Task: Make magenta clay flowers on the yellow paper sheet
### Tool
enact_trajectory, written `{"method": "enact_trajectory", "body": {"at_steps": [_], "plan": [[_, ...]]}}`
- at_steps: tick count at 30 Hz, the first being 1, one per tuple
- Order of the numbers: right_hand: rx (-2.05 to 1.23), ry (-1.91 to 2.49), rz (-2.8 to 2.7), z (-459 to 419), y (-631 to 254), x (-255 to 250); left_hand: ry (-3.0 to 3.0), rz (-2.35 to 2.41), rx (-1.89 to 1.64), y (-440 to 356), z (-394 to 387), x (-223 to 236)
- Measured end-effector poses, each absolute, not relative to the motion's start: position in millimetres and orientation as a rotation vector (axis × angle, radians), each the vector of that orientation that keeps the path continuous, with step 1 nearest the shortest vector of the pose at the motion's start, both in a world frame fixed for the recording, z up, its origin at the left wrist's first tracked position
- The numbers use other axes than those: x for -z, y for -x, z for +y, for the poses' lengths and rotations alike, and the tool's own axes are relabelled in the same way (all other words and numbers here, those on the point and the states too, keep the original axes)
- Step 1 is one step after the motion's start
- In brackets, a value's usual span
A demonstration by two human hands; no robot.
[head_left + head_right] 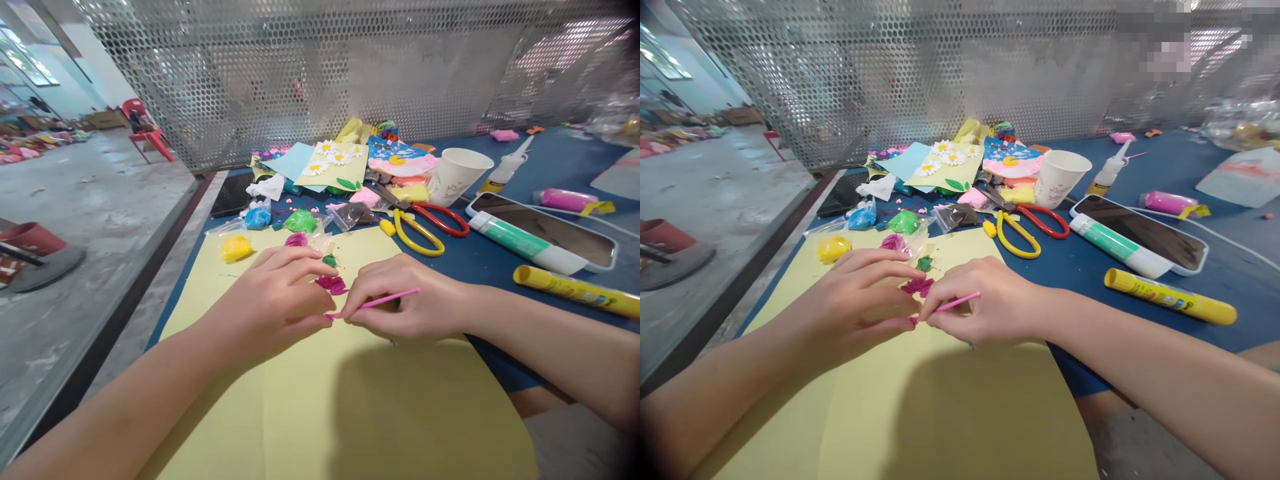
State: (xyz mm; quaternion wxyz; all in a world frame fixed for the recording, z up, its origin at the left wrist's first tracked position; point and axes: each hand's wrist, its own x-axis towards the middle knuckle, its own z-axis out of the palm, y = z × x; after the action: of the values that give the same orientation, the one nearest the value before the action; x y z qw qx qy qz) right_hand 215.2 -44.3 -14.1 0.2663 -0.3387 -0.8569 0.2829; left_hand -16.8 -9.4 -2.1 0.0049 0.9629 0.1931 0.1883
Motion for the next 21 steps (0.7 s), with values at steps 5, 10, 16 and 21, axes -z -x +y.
{"method": "enact_trajectory", "body": {"at_steps": [5, 10, 16, 21], "plan": [[-1.052, 1.065, -2.079, -43.3, -214.7, 11.1, -2.987, 0.543, -0.727, 14.9, -8.1, 2.3], [-1.305, 1.132, -1.846, -38.0, -215.4, 6.6, -2.923, 0.501, -0.830, 13.7, -5.7, 2.2], [-1.333, 1.185, -1.739, -34.3, -217.9, 9.3, -2.852, 0.664, -0.813, 11.9, -8.2, -1.3], [-1.362, 1.168, -1.623, -32.9, -220.1, 12.4, -2.704, 0.837, -0.772, 13.0, -10.2, -4.6]]}}
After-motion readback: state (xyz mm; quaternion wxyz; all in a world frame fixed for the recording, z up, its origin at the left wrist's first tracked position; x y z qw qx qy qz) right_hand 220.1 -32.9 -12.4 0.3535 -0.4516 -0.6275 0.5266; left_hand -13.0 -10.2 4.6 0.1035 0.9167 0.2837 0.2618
